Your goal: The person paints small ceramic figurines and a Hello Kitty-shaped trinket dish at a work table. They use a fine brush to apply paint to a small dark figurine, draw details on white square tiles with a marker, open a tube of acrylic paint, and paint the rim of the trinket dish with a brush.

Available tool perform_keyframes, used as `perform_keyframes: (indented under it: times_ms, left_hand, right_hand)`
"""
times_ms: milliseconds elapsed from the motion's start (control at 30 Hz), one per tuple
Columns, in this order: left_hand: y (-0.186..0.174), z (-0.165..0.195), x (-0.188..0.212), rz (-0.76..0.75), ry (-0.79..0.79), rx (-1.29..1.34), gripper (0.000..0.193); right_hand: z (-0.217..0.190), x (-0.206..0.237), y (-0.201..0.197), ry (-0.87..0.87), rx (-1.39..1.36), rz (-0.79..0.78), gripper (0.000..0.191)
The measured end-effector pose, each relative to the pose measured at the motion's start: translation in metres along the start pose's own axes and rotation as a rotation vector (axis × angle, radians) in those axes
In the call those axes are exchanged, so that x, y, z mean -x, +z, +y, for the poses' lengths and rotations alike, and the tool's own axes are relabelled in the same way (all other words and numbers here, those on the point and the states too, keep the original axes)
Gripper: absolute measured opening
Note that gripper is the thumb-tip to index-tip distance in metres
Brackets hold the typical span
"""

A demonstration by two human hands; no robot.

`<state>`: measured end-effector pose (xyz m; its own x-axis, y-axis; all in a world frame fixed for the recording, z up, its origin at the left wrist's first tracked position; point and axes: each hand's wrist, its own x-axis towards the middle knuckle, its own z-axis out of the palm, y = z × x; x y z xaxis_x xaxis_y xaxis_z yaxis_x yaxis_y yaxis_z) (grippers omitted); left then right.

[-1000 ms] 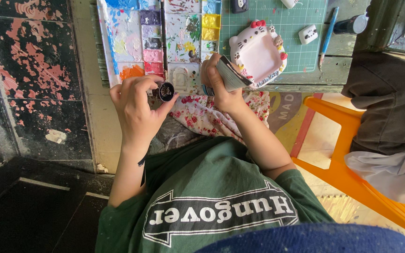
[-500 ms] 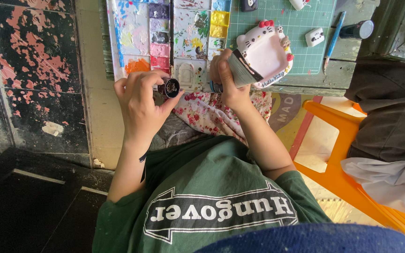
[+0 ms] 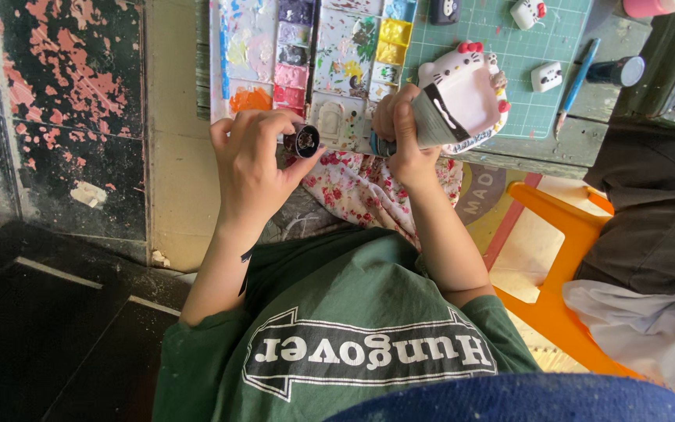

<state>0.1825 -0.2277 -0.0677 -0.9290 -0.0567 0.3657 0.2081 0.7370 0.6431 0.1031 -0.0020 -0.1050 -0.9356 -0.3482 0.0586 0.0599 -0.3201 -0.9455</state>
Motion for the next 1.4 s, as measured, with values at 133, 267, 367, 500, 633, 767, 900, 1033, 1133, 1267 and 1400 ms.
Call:
perform_keyframes:
  times_ms: [133,267,367,500,633,767,900,1033,1133,1267,1400]
  left_hand:
    - [-0.002,-0.002,-0.001,0.009,0.006,0.004,0.054]
    - [-0.002,-0.001,-0.001,0.007,0.012,0.008,0.054]
    - [-0.002,-0.001,-0.001,0.007,0.017,0.000,0.054]
    - [-0.001,0.000,0.001,-0.001,0.020,0.001,0.055]
    - [0.000,0.000,0.000,0.003,0.027,-0.002,0.054]
    - [0.000,0.004,0.000,0.002,0.022,-0.014,0.052]
    - [0.001,0.008,-0.002,-0.011,0.013,0.037,0.053]
    - [0.004,0.016,-0.003,-0.002,-0.052,0.221,0.052]
    - [0.005,0.025,-0.003,0.000,-0.133,0.361,0.048]
    - [0.003,0.043,-0.008,-0.010,-0.156,0.437,0.045]
    - [0.006,0.066,-0.019,-0.057,-0.159,0.491,0.046]
  right_hand:
    - [0.002,-0.001,0.001,0.014,0.016,0.001,0.025]
    - [0.002,0.000,0.002,0.001,0.066,0.007,0.026]
    - [-0.001,0.000,0.003,-0.011,0.077,0.002,0.026]
    - [-0.010,-0.004,0.005,0.027,0.031,-0.034,0.027]
    - [-0.023,-0.008,0.006,0.005,-0.114,0.076,0.032]
    - [-0.036,-0.009,0.002,0.013,-0.261,0.110,0.037]
    - [-0.044,-0.007,0.002,0.033,-0.421,0.163,0.040]
    - [-0.053,-0.003,0.004,0.081,-0.593,0.267,0.034]
    - [-0.068,0.002,0.004,0.115,-0.685,0.337,0.031]
    - [-0.094,0.010,-0.001,0.116,-0.736,0.335,0.028]
    - [-0.119,0.018,-0.011,0.176,-0.809,0.339,0.027]
